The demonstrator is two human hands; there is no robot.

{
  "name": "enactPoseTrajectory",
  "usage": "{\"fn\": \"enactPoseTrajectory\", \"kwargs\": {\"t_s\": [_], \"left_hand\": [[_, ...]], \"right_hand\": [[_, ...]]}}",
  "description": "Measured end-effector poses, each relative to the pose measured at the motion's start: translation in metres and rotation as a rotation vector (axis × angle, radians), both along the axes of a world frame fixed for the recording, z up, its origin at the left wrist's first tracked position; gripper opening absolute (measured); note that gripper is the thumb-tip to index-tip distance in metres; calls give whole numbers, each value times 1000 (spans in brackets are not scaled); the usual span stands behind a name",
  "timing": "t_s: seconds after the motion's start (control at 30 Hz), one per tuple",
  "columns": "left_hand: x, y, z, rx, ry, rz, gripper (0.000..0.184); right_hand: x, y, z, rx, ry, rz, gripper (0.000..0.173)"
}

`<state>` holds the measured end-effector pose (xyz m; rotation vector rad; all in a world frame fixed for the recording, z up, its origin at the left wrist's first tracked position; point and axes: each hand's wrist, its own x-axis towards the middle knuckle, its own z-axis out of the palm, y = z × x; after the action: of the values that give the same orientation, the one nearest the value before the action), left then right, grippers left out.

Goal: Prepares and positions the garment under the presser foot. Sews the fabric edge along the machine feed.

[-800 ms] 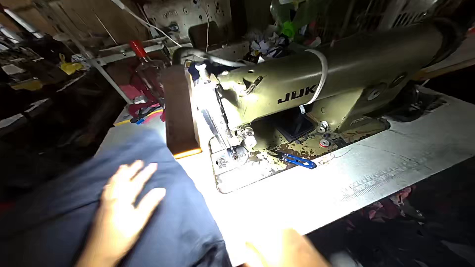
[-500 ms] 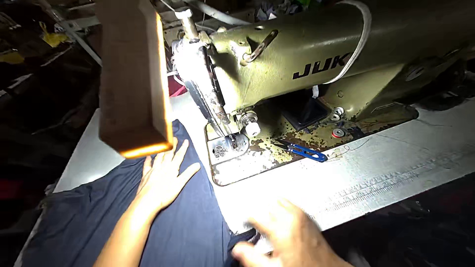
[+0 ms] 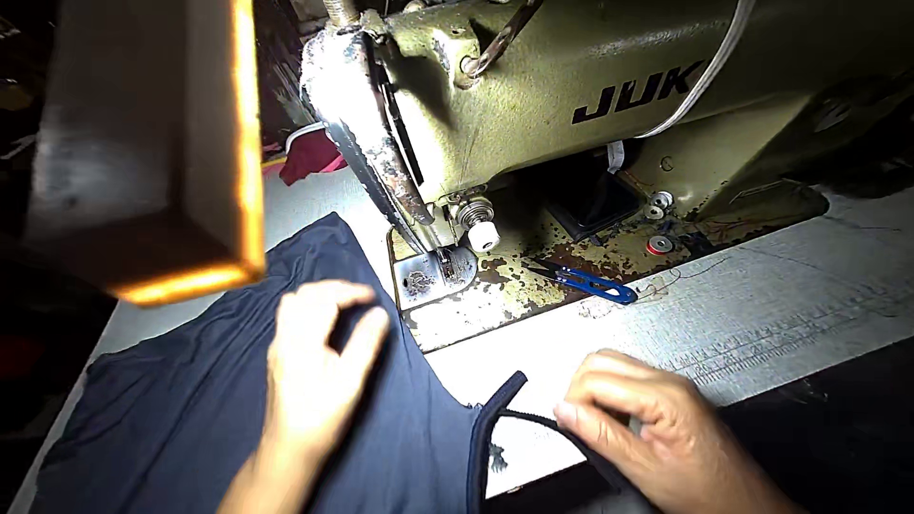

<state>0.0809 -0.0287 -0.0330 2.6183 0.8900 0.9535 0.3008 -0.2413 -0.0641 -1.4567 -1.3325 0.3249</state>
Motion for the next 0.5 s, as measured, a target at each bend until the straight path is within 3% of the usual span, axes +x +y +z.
{"fn": "enactPoseTrajectory", "kwargs": {"t_s": [0.1,0.17,0.27,0.3,0.4,0.5], "left_hand": [[2,-88,15,-289,110,-145,37],[6,-124,6,-326,202,-68,23],[-1,-135,-10,-494,-105,-43,6],[-5,-134,-11,-601,-230,-59,2],[-17,-126,-3,-810,-431,-39,19],[-26,-117,9,-903,-429,-51,25]], "right_hand": [[-20,23,11,86,395,-94,17],[-39,40,16,172,716,-26,14],[-68,57,13,220,1042,52,19],[-75,58,7,215,1061,53,20],[-78,52,-7,228,846,52,24],[-74,45,-6,159,594,74,19]]}}
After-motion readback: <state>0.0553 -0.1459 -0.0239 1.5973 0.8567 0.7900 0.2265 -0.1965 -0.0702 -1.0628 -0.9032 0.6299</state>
